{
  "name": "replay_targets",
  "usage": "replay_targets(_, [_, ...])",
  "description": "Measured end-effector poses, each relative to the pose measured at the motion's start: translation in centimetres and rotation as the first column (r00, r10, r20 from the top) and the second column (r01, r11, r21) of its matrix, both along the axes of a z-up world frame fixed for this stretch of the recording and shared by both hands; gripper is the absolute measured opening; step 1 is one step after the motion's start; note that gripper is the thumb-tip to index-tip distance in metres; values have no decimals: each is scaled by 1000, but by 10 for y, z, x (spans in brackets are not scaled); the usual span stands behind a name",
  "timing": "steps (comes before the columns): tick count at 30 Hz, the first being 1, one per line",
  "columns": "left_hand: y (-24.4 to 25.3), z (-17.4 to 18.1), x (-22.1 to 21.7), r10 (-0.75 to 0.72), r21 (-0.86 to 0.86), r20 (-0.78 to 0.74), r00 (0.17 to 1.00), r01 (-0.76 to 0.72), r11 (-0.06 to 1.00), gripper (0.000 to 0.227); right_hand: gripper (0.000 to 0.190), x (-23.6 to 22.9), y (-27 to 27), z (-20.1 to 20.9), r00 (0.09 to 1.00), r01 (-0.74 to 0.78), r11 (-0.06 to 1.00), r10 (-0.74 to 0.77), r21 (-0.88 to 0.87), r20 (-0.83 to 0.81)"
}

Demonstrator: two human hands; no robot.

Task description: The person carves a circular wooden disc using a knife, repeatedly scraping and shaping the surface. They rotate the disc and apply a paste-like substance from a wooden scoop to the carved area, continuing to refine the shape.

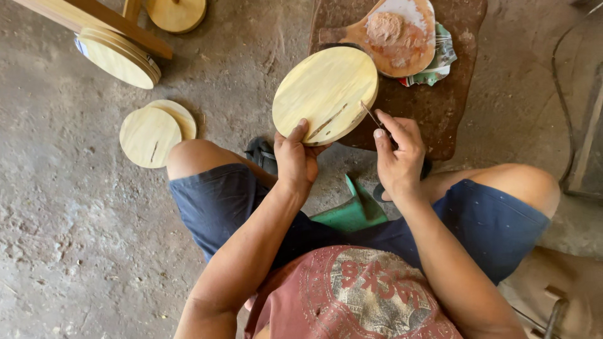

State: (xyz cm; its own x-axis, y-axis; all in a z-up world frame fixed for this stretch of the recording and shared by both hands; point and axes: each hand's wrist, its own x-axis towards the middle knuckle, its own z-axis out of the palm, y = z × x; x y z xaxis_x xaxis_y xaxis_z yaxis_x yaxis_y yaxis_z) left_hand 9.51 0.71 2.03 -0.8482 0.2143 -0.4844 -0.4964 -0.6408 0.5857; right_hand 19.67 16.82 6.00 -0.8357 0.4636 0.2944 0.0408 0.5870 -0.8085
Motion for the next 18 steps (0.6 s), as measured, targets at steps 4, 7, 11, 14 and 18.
replay_targets(4, [3,5,0,18,-30,45,999,-16,999,36,36,3,-7,-14,999,-17,999,15,-41,-43])
replay_targets(7, [5,7,-1,30,-62,78,997,-25,998,36,39,11,-9,-20,1000,-19,997,18,-77,-17])
replay_targets(11, [5,6,-1,21,-6,40,999,-21,1000,36,39,22,-11,-22,1000,-27,997,28,-78,11])
replay_targets(14, [3,4,-2,27,21,14,1000,-28,999,37,38,28,-10,-16,995,-95,995,96,-30,40])
replay_targets(18, [3,1,-2,36,-42,30,999,-34,999,39,33,21,1,-2,998,-63,997,64,39,-11])
